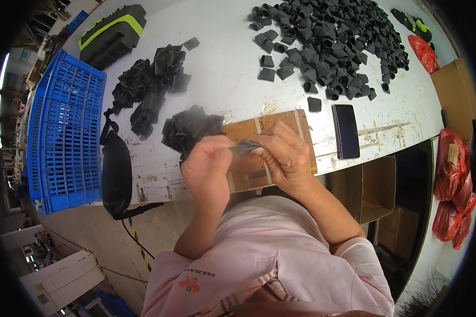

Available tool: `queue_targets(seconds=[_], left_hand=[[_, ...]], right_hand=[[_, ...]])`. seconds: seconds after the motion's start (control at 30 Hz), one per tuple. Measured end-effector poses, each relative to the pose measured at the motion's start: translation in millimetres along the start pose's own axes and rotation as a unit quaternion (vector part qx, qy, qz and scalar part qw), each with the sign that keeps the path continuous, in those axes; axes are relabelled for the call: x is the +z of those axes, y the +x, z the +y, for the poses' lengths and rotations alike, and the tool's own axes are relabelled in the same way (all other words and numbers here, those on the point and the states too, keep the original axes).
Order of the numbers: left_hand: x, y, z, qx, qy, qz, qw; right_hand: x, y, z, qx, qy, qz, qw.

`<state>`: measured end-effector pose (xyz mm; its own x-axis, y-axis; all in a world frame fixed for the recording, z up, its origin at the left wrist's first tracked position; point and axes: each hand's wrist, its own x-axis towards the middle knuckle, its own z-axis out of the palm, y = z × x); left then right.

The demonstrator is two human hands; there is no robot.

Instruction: Inspecting and sorting small black industrial components on a workbench.

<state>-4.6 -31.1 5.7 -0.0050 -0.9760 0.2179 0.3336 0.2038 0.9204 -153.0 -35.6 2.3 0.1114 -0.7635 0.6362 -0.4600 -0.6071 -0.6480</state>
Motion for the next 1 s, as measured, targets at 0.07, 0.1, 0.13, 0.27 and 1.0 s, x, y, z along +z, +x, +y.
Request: queue_targets(seconds=[0.07,0.1,0.13,0.27,1.0], left_hand=[[3,3,1,-0.008,0.012,0.001,1.000],[5,3,1,-0.011,-0.003,0.013,1.000],[6,3,2,-0.015,-0.019,0.026,0.999],[11,-1,9,-0.054,-0.087,0.109,0.989],[-11,6,-2,0.066,0.189,-0.041,0.979]], right_hand=[[1,1,-2,0.027,0.019,-0.005,0.999],[-1,3,-8,0.039,0.028,0.014,0.999],[-3,6,-11,0.053,0.037,0.032,0.997],[-8,15,-9,-0.045,-0.033,0.022,0.998],[-12,20,-3,-0.033,0.015,-0.079,0.996]])
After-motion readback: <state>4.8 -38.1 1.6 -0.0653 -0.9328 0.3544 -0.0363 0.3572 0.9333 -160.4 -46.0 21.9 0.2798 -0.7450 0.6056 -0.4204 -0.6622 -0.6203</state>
